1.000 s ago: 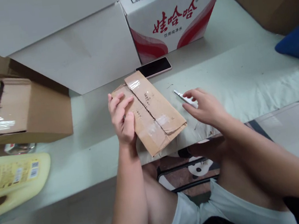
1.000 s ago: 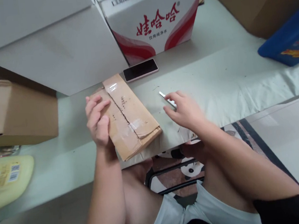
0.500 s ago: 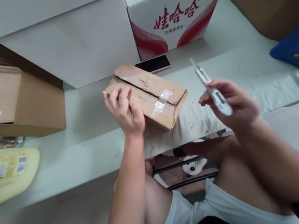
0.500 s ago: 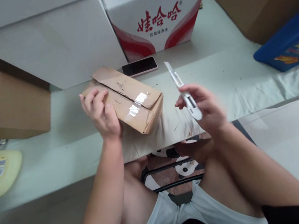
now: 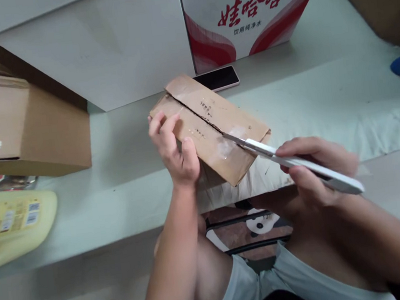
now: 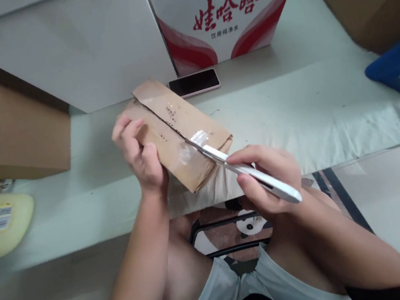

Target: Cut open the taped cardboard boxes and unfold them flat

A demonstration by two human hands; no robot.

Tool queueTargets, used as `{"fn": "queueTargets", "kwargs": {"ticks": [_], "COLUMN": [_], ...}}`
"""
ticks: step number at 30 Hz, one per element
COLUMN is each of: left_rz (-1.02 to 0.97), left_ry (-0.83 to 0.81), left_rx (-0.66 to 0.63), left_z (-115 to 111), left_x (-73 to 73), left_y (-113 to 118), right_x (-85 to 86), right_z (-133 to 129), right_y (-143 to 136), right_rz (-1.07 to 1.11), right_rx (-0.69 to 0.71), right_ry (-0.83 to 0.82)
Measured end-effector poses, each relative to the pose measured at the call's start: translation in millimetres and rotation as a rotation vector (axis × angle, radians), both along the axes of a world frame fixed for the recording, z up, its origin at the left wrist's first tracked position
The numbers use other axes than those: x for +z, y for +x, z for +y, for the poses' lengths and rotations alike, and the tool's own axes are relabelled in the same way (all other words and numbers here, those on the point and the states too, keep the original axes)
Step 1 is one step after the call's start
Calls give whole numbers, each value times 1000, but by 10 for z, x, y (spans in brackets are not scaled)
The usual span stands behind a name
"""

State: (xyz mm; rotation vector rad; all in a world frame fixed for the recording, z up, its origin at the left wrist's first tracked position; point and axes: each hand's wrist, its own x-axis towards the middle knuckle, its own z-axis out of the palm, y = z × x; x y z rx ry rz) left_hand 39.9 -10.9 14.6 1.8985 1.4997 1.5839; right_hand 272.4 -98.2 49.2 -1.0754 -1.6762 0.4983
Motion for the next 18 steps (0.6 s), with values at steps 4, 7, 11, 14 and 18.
{"fn": "queueTargets", "kwargs": {"ticks": [4,7,11,14,18], "left_rz": [9,26,49,49,-7], "left_ry": [-28,30,95,78,27], "left_rx": [32,16,-2,-7,5], "left_z": [-5,18,62,74,63], "left_x": [11,-10,-86,-121,-102], "left_y": [10,13,-15,-51,-114], "right_x": [57,85,176,259,238], "right_z": [28,41,9,-83,-179], "right_y": [-20,-90,-129,-36,152], "right_rz": [-143,-221,-280,-172,144], "right_rx": [31,-17,-30,13,-91], "right_ry": [203,215,135,74,-14]}}
